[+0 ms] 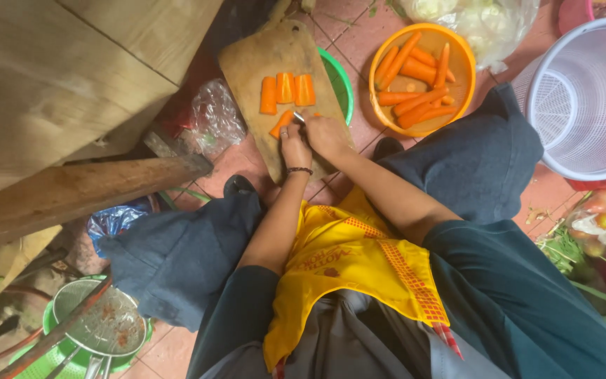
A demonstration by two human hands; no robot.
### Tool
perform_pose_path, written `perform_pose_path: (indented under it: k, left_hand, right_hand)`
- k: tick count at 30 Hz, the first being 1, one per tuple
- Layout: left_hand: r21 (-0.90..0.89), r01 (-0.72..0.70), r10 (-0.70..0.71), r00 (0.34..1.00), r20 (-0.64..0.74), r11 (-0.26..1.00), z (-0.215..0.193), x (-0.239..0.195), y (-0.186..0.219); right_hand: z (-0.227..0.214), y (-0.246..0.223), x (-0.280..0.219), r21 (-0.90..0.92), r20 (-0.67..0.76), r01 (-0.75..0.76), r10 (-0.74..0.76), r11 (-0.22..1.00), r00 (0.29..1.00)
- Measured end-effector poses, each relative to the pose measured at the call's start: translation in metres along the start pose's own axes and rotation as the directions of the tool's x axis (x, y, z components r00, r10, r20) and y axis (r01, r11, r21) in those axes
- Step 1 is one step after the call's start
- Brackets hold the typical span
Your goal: Peeling and chopping carrots using a peeler and a knife on a wooden board while sitting on the floor.
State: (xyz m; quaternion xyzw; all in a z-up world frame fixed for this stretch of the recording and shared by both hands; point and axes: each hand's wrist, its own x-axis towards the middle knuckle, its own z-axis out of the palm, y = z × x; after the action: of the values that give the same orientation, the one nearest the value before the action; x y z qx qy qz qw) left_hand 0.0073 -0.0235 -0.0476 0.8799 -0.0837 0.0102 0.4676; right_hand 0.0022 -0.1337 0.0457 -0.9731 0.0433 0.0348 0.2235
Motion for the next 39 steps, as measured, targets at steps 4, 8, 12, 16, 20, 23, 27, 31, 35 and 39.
perform_pose_path:
  k: [4,8,12,16,20,23,27,31,35,39]
  left_hand:
    - [0.005,-0.042,0.042,0.999,-0.002,0.999,0.009,0.002,-0.01]
    - [0.013,-0.026,0.026,1.0,-0.002,1.0,0.008,0.003,-0.011]
    - [0.019,-0.056,0.057,0.998,-0.016,0.998,0.006,0.002,-0.011]
    - [0.015,-0.098,0.098,0.995,-0.003,0.995,0.004,0.006,-0.027]
    - [0.053,-0.125,0.134,0.968,-0.214,0.991,-0.007,0.032,-0.062]
    - [0.183,0.021,0.04,0.946,-0.322,0.983,-0.05,0.044,-0.053]
    - [-0.133,0.338,-0.336,0.941,0.034,0.932,-0.048,0.05,-0.105]
    - [0.071,0.507,-0.506,0.862,-0.031,0.859,-0.037,0.04,-0.037]
    - [0.108,-0.433,0.404,0.889,0.217,0.895,-0.033,0.042,0.02]
    - [0.343,-0.73,0.561,0.677,0.476,0.591,-0.003,0.035,-0.001]
  right_hand:
    - [0.002,0.006,0.0,0.05,-0.086,0.057,-0.053,0.997,0.995]
    - [0.018,0.029,0.004,0.106,-0.029,-0.142,0.146,0.984,0.989]
    - [0.021,0.043,0.001,0.293,-0.069,-0.093,0.118,0.951,0.991]
    - [0.02,0.048,0.0,0.311,-0.06,-0.071,0.094,0.948,0.994]
    - [-0.005,0.059,-0.006,0.286,-0.179,-0.105,0.161,0.952,0.971]
    - [-0.012,0.076,-0.011,0.108,-0.173,-0.204,0.221,0.973,0.96]
    - [-0.01,0.089,-0.019,-0.013,-0.174,-0.206,0.2,0.979,0.964]
    - [-0.023,0.077,-0.026,-0.009,-0.173,-0.169,0.165,0.986,0.971]
    - [-0.024,0.083,-0.028,0.02,-0.17,-0.179,0.179,0.984,0.969]
    - [-0.024,0.088,-0.024,0.018,-0.142,-0.21,0.21,0.978,0.967]
